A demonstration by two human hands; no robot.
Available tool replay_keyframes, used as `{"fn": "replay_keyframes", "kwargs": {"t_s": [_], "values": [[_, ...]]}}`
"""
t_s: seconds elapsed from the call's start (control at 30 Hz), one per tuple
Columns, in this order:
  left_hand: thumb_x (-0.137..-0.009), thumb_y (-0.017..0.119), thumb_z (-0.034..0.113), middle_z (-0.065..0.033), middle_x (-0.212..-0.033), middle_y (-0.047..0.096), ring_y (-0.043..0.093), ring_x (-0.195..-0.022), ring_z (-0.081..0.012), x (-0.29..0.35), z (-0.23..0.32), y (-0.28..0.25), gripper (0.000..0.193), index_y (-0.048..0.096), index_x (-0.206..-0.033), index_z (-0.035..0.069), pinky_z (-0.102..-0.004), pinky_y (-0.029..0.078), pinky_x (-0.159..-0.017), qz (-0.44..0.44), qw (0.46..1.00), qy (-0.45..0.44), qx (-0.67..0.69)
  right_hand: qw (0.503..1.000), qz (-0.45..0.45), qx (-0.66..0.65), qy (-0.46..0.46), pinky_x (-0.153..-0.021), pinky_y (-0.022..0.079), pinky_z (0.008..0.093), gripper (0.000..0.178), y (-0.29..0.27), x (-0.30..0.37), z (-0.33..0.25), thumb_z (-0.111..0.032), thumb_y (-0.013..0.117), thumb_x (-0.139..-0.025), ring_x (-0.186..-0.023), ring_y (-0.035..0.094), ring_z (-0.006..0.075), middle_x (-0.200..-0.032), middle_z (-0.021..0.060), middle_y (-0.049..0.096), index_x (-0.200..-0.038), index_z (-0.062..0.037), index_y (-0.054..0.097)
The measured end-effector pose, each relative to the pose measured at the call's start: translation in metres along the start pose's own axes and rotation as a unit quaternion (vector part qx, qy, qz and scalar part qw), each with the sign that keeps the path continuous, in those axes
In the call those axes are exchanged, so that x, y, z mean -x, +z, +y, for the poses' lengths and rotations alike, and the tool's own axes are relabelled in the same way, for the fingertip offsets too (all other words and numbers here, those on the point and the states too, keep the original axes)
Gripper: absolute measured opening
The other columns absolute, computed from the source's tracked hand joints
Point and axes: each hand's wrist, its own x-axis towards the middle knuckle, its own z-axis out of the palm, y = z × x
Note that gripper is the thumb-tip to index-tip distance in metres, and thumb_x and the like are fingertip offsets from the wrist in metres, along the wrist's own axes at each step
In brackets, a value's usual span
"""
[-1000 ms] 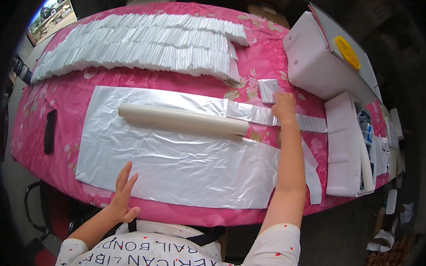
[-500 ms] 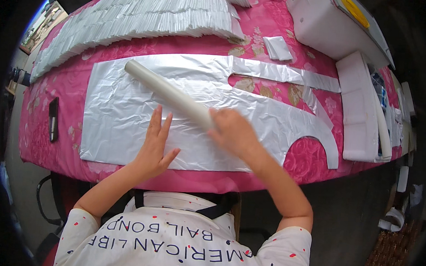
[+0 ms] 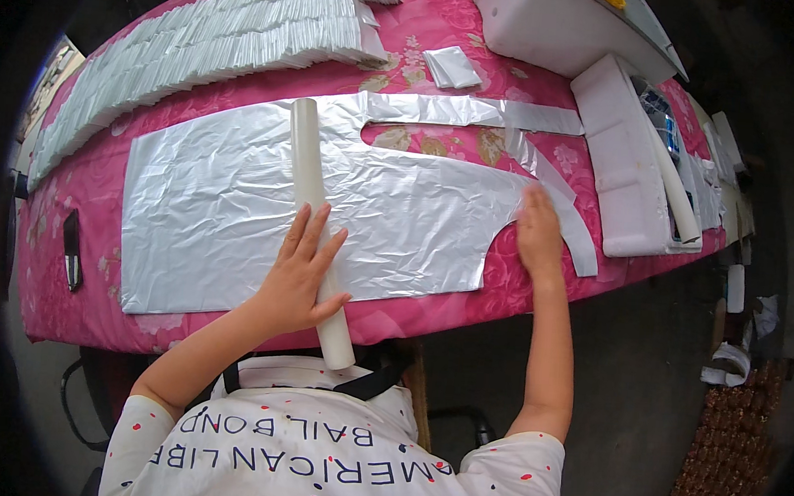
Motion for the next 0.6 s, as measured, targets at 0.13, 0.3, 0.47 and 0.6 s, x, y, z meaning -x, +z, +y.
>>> {"fn": "replay_keyframes", "kwargs": {"t_s": [0.13, 0.3, 0.47, 0.6], "values": [[-0.074, 0.061, 0.037, -0.0214, -0.145, 0.015, 0.006, -0.134, -0.0428, -0.006, 0.008, 0.001, 0.07, 0.039, -0.13, 0.002, -0.0501, 0.015, -0.107, -0.009, 1.0, 0.0, -0.011, 0.989, 0.036, 0.054, 0.131, -0.094, 0.039, 0.0367, 0.033, -0.01, 0.011, 0.033, -0.015, 0.047, -0.088, -0.112, 0.048, 0.0342, -0.118, 0.019, 0.054, -0.115, 0.0016, 0.054], [-0.074, 0.061, 0.036, -0.0205, -0.145, 0.016, 0.006, -0.134, -0.0425, -0.007, 0.009, 0.001, 0.069, 0.039, -0.13, 0.002, -0.0501, 0.015, -0.107, -0.018, 1.0, -0.003, -0.018, 0.978, 0.129, 0.083, 0.144, -0.078, 0.046, 0.0374, 0.02, -0.014, 0.011, 0.011, -0.015, 0.055, -0.083, -0.09, 0.059, 0.0309, -0.096, 0.0139, 0.063, -0.096, -0.0011, 0.062], [-0.075, 0.062, 0.031, -0.0208, -0.145, 0.016, 0.011, -0.134, -0.0403, -0.006, 0.011, 0.003, 0.068, 0.037, -0.132, 0.002, -0.0482, 0.018, -0.106, 0.034, 0.999, 0.004, 0.03, 0.964, 0.149, -0.097, 0.199, -0.063, 0.047, 0.0348, 0.013, -0.032, 0.001, -0.077, -0.014, 0.059, -0.082, -0.07, 0.061, 0.0286, -0.078, 0.0132, 0.062, -0.086, -0.0021, 0.059], [-0.078, 0.063, 0.021, -0.02, -0.135, 0.035, 0.041, -0.121, -0.0277, -0.003, 0.019, -0.011, 0.063, 0.037, -0.132, 0.003, -0.0399, 0.035, -0.097, 0.109, 0.937, -0.047, 0.33, 0.85, -0.052, -0.479, 0.214, -0.052, 0.041, 0.0161, 0.003, -0.029, 0.003, -0.193, -0.007, 0.055, -0.087, -0.062, 0.049, 0.0024, -0.081, 0.0025, 0.06, -0.089, -0.0039, 0.054]]}}
